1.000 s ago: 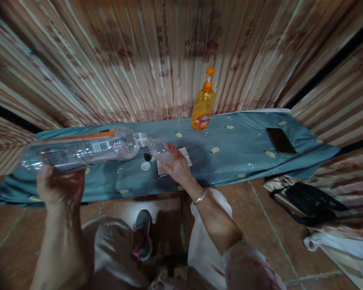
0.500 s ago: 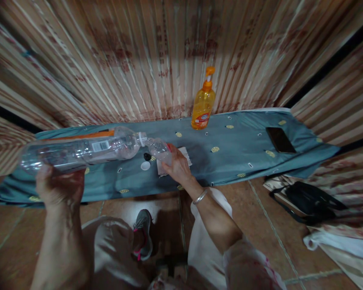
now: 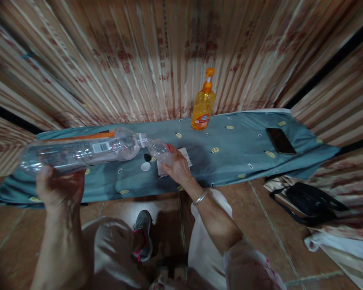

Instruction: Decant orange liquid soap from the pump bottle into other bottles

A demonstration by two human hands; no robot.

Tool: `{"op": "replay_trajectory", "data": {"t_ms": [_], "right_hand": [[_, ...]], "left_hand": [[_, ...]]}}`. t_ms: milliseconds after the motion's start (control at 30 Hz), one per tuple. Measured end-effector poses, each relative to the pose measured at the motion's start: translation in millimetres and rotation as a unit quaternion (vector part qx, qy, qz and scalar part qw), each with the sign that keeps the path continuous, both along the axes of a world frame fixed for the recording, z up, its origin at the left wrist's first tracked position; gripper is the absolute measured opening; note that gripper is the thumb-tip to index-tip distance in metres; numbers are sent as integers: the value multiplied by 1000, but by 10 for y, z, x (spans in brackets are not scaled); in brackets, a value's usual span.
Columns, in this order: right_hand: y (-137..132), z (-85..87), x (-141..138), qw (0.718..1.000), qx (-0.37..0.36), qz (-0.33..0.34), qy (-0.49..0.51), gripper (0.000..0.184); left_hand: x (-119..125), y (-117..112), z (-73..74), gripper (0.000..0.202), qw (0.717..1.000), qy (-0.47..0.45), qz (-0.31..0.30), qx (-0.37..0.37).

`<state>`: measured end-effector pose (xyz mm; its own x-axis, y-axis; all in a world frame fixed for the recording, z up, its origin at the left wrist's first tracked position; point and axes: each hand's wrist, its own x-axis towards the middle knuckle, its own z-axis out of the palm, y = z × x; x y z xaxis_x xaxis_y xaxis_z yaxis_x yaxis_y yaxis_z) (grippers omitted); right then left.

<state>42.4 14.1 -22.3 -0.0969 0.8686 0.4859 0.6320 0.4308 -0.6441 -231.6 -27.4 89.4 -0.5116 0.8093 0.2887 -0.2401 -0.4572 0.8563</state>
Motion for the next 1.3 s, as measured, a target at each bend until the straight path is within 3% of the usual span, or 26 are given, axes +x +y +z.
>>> {"op": "replay_trajectory", "data": {"t_ms": [1300], "right_hand": [[6, -18, 5, 1000, 10, 2, -10, 66]], "left_hand": [[-10, 11, -15, 44, 1000, -8, -12, 24]]}}
